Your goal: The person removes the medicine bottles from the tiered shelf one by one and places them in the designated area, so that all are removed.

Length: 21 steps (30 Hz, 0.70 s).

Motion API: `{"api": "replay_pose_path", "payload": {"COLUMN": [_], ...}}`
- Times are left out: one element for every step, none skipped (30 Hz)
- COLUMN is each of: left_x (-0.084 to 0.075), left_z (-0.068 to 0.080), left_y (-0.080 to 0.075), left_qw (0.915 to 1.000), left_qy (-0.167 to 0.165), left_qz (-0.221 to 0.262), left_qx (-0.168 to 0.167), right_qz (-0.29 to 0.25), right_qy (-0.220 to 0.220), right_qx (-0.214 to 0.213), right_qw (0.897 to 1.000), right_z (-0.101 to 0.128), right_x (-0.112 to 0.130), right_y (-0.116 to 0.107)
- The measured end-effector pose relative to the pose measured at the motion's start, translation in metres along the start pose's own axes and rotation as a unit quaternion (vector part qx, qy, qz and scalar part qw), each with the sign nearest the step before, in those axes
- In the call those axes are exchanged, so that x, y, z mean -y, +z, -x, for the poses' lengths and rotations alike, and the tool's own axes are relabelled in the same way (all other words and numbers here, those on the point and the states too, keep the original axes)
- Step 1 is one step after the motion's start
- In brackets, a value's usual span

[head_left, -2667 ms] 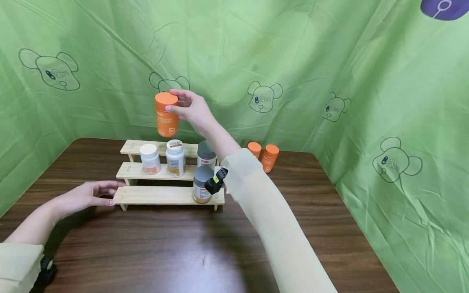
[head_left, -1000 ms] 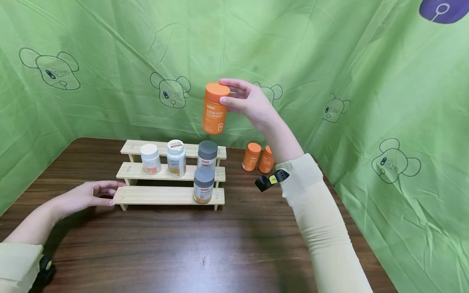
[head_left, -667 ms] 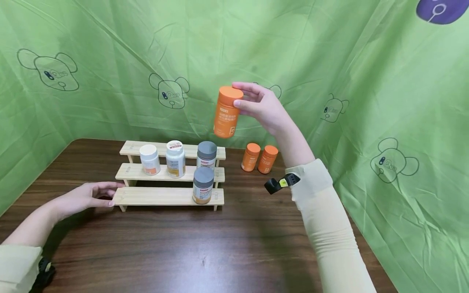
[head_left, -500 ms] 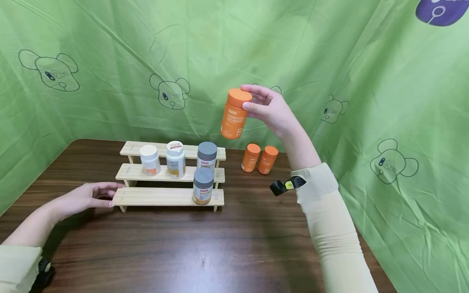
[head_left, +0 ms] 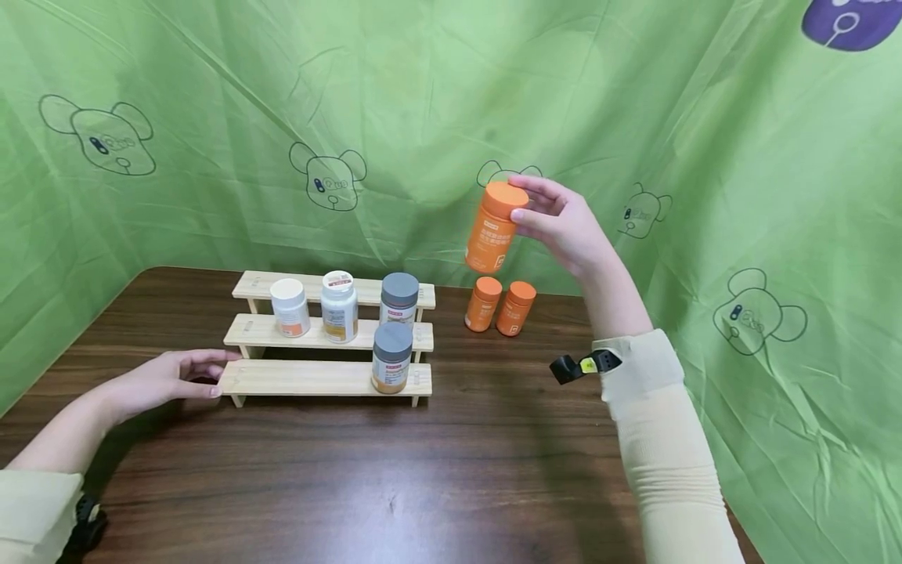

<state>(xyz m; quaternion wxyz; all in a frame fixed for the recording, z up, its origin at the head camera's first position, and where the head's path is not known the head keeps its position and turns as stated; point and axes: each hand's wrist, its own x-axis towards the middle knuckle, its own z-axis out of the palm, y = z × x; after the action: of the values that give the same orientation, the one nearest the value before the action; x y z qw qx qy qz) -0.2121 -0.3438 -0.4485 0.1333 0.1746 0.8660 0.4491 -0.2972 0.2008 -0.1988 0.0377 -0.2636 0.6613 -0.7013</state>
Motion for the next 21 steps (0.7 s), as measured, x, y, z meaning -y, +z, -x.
{"api": "replay_pose_path", "payload": {"left_x": [0.0,0.0,0.0,0.0,0.001,0.001,0.001,0.001,0.001,0.001,0.001,0.001,0.001,0.001,0.001,0.001,0.001,0.001,0.001,0.0,0.0], "left_z": [0.0,0.0,0.0,0.0,0.0,0.0,0.0,0.0,-0.001,-0.001,-0.001,-0.001,-0.001,0.0,0.0,0.0,0.0,0.0,0.0,0.0,0.0], "left_y": [0.0,0.0,0.0,0.0,0.0,0.0,0.0,0.0,0.0,0.0,0.0,0.0,0.0,0.0,0.0,0.0,0.0,0.0,0.0,0.0,0.0], "left_qw": [1.0,1.0,1.0,1.0,1.0,1.0,1.0,1.0,0.9999,0.9999,0.9999,0.9999,0.9999,0.9999,0.9999,0.9999,0.9999,0.9999,0.9999,0.9998,0.9998], "left_qy": [-0.002,-0.004,-0.005,-0.004,0.0,0.004,0.007,0.009,0.012,0.014,0.014,0.014,0.012,0.01,0.012,0.013,0.014,0.014,0.015,0.018,0.019], "left_qz": [-0.001,-0.001,-0.002,-0.001,-0.001,-0.002,-0.003,-0.003,-0.003,-0.002,-0.001,0.001,0.002,0.001,0.0,-0.001,-0.003,-0.005,-0.007,-0.007,-0.007], "left_qx": [-0.001,-0.001,-0.002,-0.002,-0.001,-0.001,-0.002,-0.003,-0.003,-0.002,-0.003,-0.003,-0.003,-0.002,0.0,0.002,0.003,0.002,0.003,0.003,0.004], "right_qz": [0.0,0.0,0.0,-0.001,-0.001,-0.001,0.001,0.003,0.004,0.008,0.012,0.017,0.021,0.023,0.024,0.025,0.024,0.022,0.019,0.017,0.015], "right_qy": [-0.002,-0.004,-0.006,-0.008,-0.009,-0.01,-0.011,-0.012,-0.013,-0.012,-0.012,-0.012,-0.012,-0.011,-0.01,-0.01,-0.01,-0.011,-0.012,-0.014,-0.016], "right_qx": [0.001,0.0,-0.001,-0.002,-0.003,-0.004,-0.005,-0.006,-0.007,-0.007,-0.007,-0.007,-0.008,-0.008,-0.008,-0.01,-0.01,-0.012,-0.014,-0.015,-0.016], "right_qw": [1.0,1.0,1.0,1.0,1.0,1.0,1.0,1.0,1.0,1.0,1.0,1.0,1.0,1.0,1.0,1.0,1.0,1.0,1.0,1.0,1.0], "right_z": [0.002,0.004,0.005,0.007,0.008,0.01,0.011,0.013,0.014,0.015,0.016,0.017,0.019,0.02,0.022,0.023,0.025,0.026,0.028,0.03,0.032], "right_x": [0.0,0.0,0.0,0.0,0.0,0.0,0.0,0.0,0.0,0.001,0.001,0.001,0.001,0.0,0.0,0.0,-0.001,-0.001,-0.002,-0.003,-0.003], "right_y": [-0.003,-0.005,-0.007,-0.01,-0.012,-0.014,-0.017,-0.019,-0.022,-0.024,-0.026,-0.029,-0.031,-0.034,-0.036,-0.039,-0.041,-0.044,-0.046,-0.049,-0.051]}}
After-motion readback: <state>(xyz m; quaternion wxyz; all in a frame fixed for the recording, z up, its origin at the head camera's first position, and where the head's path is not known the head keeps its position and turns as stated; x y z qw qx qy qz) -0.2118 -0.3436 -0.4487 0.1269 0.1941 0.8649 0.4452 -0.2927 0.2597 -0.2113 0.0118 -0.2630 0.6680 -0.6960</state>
